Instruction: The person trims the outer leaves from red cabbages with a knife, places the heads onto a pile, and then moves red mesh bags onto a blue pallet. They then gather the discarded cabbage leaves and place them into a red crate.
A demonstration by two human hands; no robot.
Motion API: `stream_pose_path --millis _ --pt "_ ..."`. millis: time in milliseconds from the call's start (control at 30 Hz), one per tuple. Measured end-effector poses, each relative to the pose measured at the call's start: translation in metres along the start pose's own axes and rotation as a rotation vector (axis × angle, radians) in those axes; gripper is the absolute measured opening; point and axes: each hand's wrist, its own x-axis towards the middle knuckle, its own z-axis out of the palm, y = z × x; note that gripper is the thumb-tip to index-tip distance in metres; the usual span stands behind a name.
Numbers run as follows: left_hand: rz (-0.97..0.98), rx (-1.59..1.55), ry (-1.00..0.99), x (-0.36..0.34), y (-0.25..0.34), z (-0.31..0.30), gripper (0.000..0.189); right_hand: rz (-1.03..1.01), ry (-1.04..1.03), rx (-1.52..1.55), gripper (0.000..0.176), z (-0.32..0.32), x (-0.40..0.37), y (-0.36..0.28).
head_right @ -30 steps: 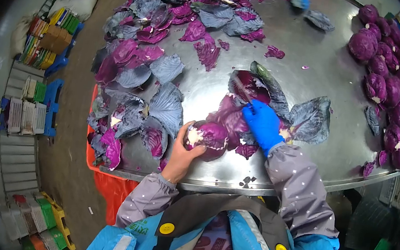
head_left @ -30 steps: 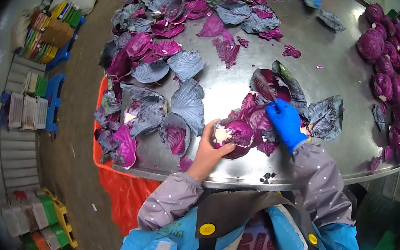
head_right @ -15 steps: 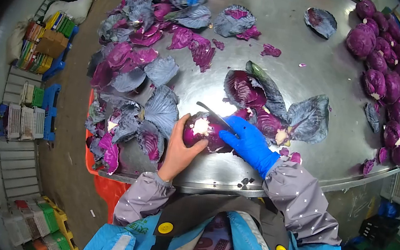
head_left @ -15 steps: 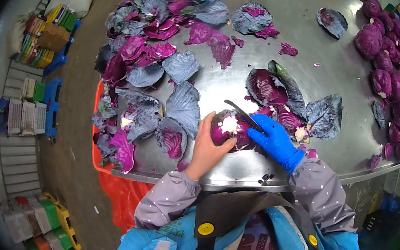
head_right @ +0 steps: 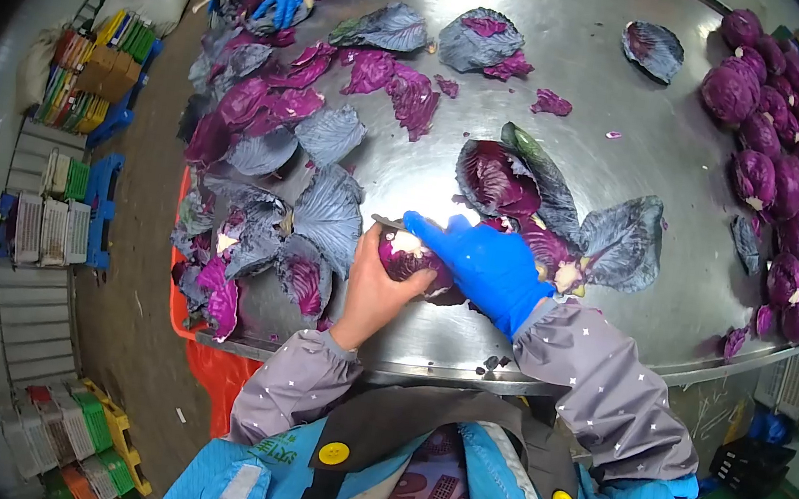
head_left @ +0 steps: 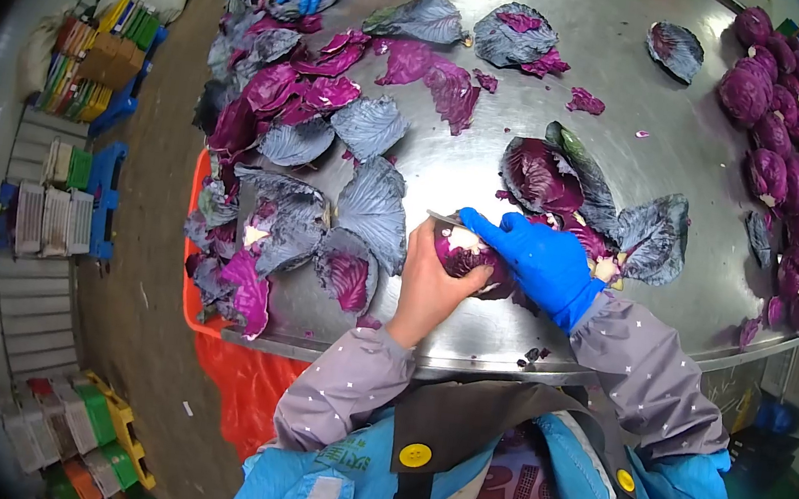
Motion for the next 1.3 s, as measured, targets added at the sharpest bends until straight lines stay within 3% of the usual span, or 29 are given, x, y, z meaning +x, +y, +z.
stream_pose_path --millis 167,367,533,667,800,900,933,1000,1033,1067,1133,1167,1200,1267,1300 --pt "0.047 0.073 0.044 0.003 -0.002 0.002 0.079 -0.017 0.022 -0.031 0.052 0.006 0.011 0.004" --pt "-0.056 0.033 -0.015 0.005 0.006 0.000 0.083 -0.038 -0.011 -0.084 0.047 0.005 0.015 0.005" --pt "0.009 0.119 0.062 0.004 0.006 0.003 0.083 0.071 0.139 0.085 0.047 0.024 0.009 0.006" --pt "0.082 0.133 0.064 0.001 0.006 0.007 0.084 0.021 0.035 -0.144 0.043 0.005 0.006 0.001" --pt "0.069 0.120 0.049 0.002 0.006 0.007 0.084 -0.003 -0.088 -0.101 0.044 0.006 0.008 0.012" --pt "0.076 0.139 0.103 0.001 0.006 0.008 0.083 0.062 0.323 0.171 0.038 0.047 0.004 0.014" --pt "0.067 0.118 0.081 0.000 0.006 0.007 0.084 0.059 0.319 0.172 0.038 0.051 0.003 0.014" --pt "0.060 0.097 0.060 -0.002 0.004 0.004 0.085 0.230 0.413 0.890 0.035 0.050 0.002 0.013" --pt "0.148 0.093 0.051 -0.008 0.000 0.003 0.086 0.499 0.207 1.451 0.033 0.041 -0.005 0.021" --pt "0.232 0.088 0.043 -0.013 -0.001 0.002 0.087 0.499 0.202 1.450 0.033 0.034 -0.009 0.024" --pt "0.207 0.055 0.015 -0.018 -0.003 0.001 0.090 0.422 0.188 1.180 0.036 0.029 -0.016 0.024" --pt "0.248 0.065 0.004 -0.018 -0.002 0.001 0.091 0.257 0.331 0.978 0.032 0.030 -0.015 0.015" --pt "0.291 0.075 -0.006 -0.017 -0.001 0.001 0.092 0.259 0.330 0.980 0.032 0.029 -0.014 0.015" --pt "0.308 0.100 -0.047 -0.017 -0.001 -0.001 0.092 0.204 0.108 0.595 0.032 0.025 -0.010 0.017" --pt "0.317 0.103 -0.059 -0.017 -0.001 -0.002 0.093 0.206 0.095 0.539 0.036 0.019 -0.006 0.015"
